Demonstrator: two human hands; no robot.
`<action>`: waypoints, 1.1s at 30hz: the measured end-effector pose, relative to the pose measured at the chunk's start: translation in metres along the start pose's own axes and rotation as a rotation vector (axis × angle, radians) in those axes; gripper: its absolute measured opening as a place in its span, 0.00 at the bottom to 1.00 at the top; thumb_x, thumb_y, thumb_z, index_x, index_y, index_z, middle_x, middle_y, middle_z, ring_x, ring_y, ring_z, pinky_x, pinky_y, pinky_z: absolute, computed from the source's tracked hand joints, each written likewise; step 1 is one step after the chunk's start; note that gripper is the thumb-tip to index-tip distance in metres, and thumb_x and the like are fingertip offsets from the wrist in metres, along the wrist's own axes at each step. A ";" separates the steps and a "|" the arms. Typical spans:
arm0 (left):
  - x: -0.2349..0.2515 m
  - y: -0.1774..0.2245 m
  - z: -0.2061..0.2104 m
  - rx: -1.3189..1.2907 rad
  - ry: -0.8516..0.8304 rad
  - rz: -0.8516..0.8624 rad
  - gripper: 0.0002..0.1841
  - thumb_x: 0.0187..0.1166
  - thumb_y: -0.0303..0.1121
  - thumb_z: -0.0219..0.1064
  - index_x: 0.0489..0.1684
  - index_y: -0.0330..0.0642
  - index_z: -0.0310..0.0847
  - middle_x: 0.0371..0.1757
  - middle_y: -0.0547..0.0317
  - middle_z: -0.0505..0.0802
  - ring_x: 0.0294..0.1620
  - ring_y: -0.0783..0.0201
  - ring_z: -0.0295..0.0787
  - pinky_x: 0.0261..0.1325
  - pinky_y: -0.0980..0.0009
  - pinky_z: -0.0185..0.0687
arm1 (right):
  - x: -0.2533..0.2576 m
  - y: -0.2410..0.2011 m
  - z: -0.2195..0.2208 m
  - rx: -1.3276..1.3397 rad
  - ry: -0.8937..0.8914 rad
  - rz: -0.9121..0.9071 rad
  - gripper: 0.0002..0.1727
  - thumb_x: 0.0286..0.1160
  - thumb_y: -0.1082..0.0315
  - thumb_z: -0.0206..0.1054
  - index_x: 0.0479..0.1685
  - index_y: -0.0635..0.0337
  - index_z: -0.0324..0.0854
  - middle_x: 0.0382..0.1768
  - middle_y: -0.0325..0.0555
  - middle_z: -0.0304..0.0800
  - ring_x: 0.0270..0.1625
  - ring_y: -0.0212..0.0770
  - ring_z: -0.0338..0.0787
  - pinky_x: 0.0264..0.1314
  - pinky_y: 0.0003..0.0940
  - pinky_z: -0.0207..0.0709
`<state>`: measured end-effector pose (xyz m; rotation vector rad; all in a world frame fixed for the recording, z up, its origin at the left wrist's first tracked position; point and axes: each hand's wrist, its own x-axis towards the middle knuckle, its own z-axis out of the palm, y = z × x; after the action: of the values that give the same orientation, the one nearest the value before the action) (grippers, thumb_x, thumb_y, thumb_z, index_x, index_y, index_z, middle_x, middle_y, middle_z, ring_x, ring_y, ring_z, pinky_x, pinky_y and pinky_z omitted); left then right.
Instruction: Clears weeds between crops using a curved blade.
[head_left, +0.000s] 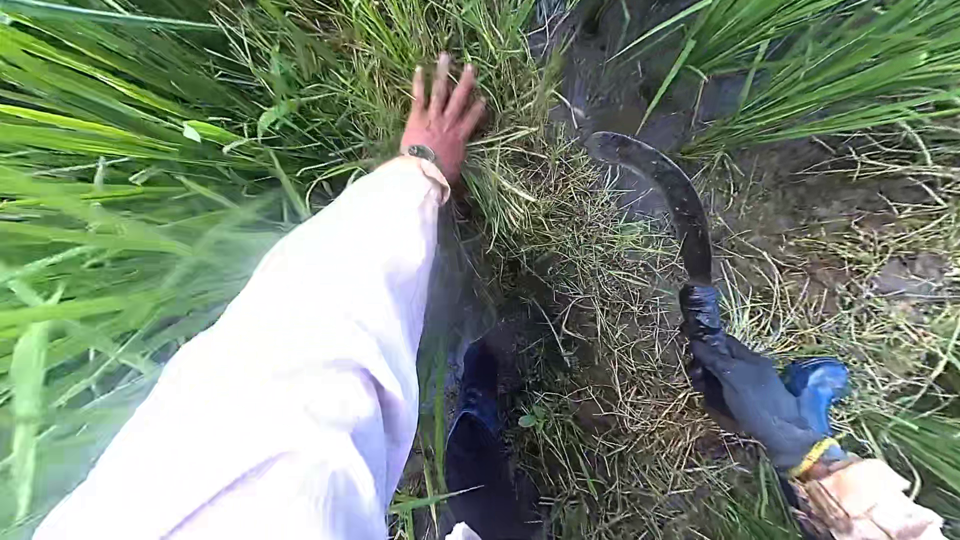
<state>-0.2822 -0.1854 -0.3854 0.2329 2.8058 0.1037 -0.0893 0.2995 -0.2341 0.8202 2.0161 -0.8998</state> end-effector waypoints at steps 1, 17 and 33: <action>0.013 -0.020 0.005 -0.018 -0.010 -0.110 0.63 0.47 0.29 0.87 0.96 0.56 0.52 0.98 0.42 0.46 0.95 0.28 0.34 0.86 0.18 0.33 | 0.002 -0.003 0.012 -0.022 -0.015 -0.004 0.24 0.81 0.46 0.64 0.64 0.54 0.81 0.31 0.44 0.88 0.28 0.40 0.87 0.30 0.40 0.85; -0.050 -0.050 0.014 -0.182 -0.497 -0.600 0.19 0.72 0.33 0.73 0.52 0.22 0.84 0.59 0.22 0.88 0.65 0.24 0.84 0.61 0.23 0.74 | 0.083 -0.199 0.223 -0.133 -0.208 -0.520 0.29 0.84 0.35 0.57 0.56 0.53 0.79 0.21 0.45 0.78 0.18 0.42 0.79 0.20 0.44 0.77; -0.120 -0.045 0.125 -0.254 -0.602 -0.670 0.13 0.71 0.34 0.75 0.44 0.31 0.90 0.51 0.32 0.93 0.56 0.31 0.90 0.54 0.29 0.82 | 0.078 -0.166 0.225 -0.995 -0.288 -0.234 0.32 0.84 0.33 0.51 0.63 0.46 0.84 0.50 0.55 0.92 0.55 0.60 0.91 0.56 0.72 0.79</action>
<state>-0.1360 -0.2452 -0.4705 -0.6267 2.1066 0.1903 -0.1725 0.0463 -0.3502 -0.0974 1.9686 -0.0388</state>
